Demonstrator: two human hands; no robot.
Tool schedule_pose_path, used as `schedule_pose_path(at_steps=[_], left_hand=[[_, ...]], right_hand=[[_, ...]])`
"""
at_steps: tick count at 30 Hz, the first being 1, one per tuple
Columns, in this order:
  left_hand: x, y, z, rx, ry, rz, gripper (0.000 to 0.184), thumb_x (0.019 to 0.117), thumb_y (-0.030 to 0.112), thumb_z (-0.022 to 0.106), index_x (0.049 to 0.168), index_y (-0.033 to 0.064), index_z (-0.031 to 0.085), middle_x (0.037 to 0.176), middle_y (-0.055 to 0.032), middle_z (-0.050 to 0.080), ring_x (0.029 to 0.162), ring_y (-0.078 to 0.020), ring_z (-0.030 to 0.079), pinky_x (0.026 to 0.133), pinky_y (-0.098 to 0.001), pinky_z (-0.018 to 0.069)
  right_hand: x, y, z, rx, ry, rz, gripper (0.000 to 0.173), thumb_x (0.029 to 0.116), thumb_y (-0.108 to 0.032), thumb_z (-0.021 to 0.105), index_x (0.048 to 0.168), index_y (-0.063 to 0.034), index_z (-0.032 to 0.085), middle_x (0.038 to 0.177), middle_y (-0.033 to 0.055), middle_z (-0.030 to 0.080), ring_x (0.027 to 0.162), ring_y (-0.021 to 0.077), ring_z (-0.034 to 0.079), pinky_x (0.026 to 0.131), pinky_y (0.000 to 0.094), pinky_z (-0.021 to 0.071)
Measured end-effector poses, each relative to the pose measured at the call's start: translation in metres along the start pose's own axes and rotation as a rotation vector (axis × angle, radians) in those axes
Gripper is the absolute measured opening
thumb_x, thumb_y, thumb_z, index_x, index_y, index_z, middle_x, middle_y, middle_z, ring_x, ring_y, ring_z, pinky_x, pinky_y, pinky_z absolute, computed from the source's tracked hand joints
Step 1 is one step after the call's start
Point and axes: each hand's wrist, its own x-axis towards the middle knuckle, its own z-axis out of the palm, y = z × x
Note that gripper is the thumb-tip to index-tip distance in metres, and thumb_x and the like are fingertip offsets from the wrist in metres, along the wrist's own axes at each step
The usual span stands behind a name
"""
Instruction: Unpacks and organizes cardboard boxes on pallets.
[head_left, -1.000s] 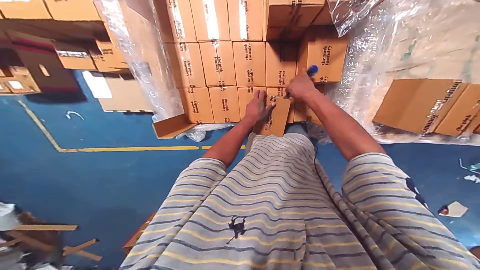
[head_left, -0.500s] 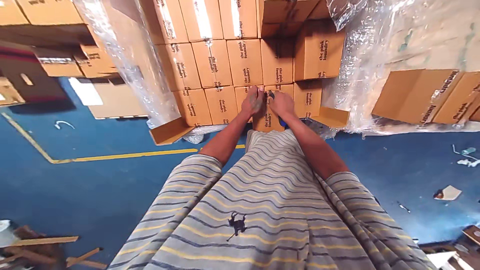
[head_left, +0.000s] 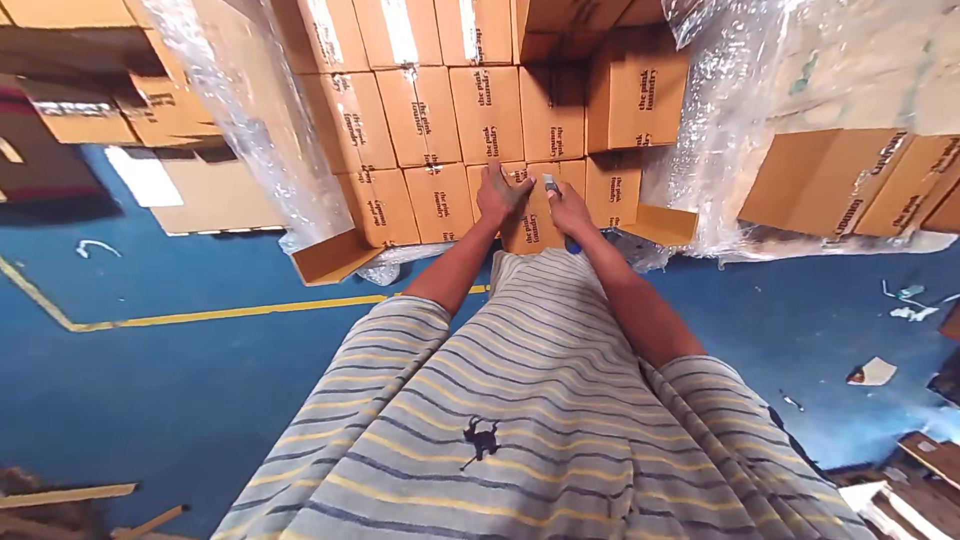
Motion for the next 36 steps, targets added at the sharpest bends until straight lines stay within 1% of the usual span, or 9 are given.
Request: schedule_pose_path(at_steps=[3,5,7,10,12,17,21,29,36], left_hand=[[0.004,-0.005,-0.009,-0.096,-0.060,0.107,0.063,0.0842,0.047,0.077,0.127,0.0038,0.059,0.131,-0.0220,0.061,0.120,-0.0385,0.061,0.096,-0.0631,0.0503],[0.007,-0.026,-0.009,-0.226,-0.073,0.163,0.058,0.0875,0.039,0.074,0.131,0.0024,0.062,0.137,-0.0191,0.059,0.126,-0.0322,0.059,0.105,-0.0554,0.0487],[0.006,-0.044,-0.010,-0.330,-0.042,0.139,0.053,0.0899,0.036,0.073,0.129,0.0017,0.065,0.135,-0.0182,0.062,0.127,-0.0296,0.059,0.108,-0.0517,0.0481],[0.002,-0.057,-0.016,-0.435,0.156,-0.079,0.044,0.0927,0.044,0.071,0.103,0.0007,0.068,0.109,-0.0189,0.069,0.107,-0.0321,0.066,0.095,-0.0562,0.0520],[-0.006,-0.066,-0.013,-0.556,0.267,-0.204,0.046,0.0932,0.046,0.071,0.097,0.0004,0.065,0.100,-0.0175,0.069,0.097,-0.0303,0.068,0.086,-0.0544,0.0550],[-0.011,-0.057,-0.007,-0.672,0.345,-0.262,0.044,0.0946,0.043,0.071,0.103,0.0008,0.063,0.102,-0.0172,0.067,0.096,-0.0289,0.067,0.084,-0.0521,0.0563],[-0.010,-0.060,-0.008,-0.656,0.317,-0.270,0.047,0.0959,0.047,0.068,0.110,0.0016,0.064,0.108,-0.0177,0.067,0.101,-0.0295,0.068,0.087,-0.0535,0.0567],[-0.009,-0.059,-0.007,-0.672,0.333,-0.281,0.048,0.0946,0.049,0.068,0.106,0.0018,0.065,0.104,-0.0174,0.068,0.097,-0.0299,0.068,0.084,-0.0549,0.0569],[-0.008,-0.063,-0.007,-0.696,0.329,-0.272,0.051,0.0943,0.048,0.069,0.117,0.0027,0.064,0.113,-0.0180,0.067,0.106,-0.0300,0.067,0.089,-0.0542,0.0564]], right_hand=[[0.025,0.008,0.010,0.186,0.024,0.019,0.047,0.1118,-0.033,0.037,0.143,-0.0013,0.050,0.120,0.0229,0.066,0.107,0.0345,0.067,0.094,0.0540,0.0537],[0.023,0.000,0.013,0.160,0.044,-0.003,0.047,0.1121,-0.033,0.037,0.142,-0.0003,0.050,0.126,0.0242,0.065,0.116,0.0365,0.065,0.099,0.0561,0.0505],[0.021,-0.003,0.017,0.144,0.032,-0.068,0.046,0.1123,-0.033,0.037,0.144,-0.0015,0.048,0.123,0.0238,0.065,0.113,0.0367,0.066,0.098,0.0564,0.0516],[0.009,-0.006,0.014,0.057,0.111,-0.106,0.046,0.1111,-0.035,0.039,0.146,-0.0067,0.049,0.121,0.0228,0.069,0.113,0.0406,0.067,0.095,0.0627,0.0517],[-0.010,0.016,0.019,0.063,0.186,-0.057,0.047,0.1107,-0.037,0.038,0.145,-0.0083,0.052,0.119,0.0218,0.070,0.112,0.0406,0.068,0.093,0.0639,0.0518],[-0.022,0.066,0.038,0.147,0.106,0.032,0.044,0.1111,-0.036,0.037,0.138,-0.0062,0.057,0.117,0.0228,0.069,0.110,0.0400,0.067,0.093,0.0616,0.0516],[-0.017,0.061,0.063,0.194,0.160,0.078,0.044,0.1113,-0.036,0.036,0.139,-0.0080,0.056,0.119,0.0214,0.070,0.111,0.0392,0.068,0.091,0.0615,0.0533],[-0.024,0.047,0.082,0.257,0.255,0.193,0.044,0.1115,-0.039,0.034,0.139,-0.0108,0.055,0.124,0.0182,0.068,0.112,0.0356,0.069,0.089,0.0579,0.0551],[-0.027,0.050,0.085,0.247,0.201,0.175,0.044,0.1114,-0.038,0.035,0.139,-0.0100,0.055,0.123,0.0190,0.069,0.115,0.0367,0.067,0.092,0.0595,0.0530]])
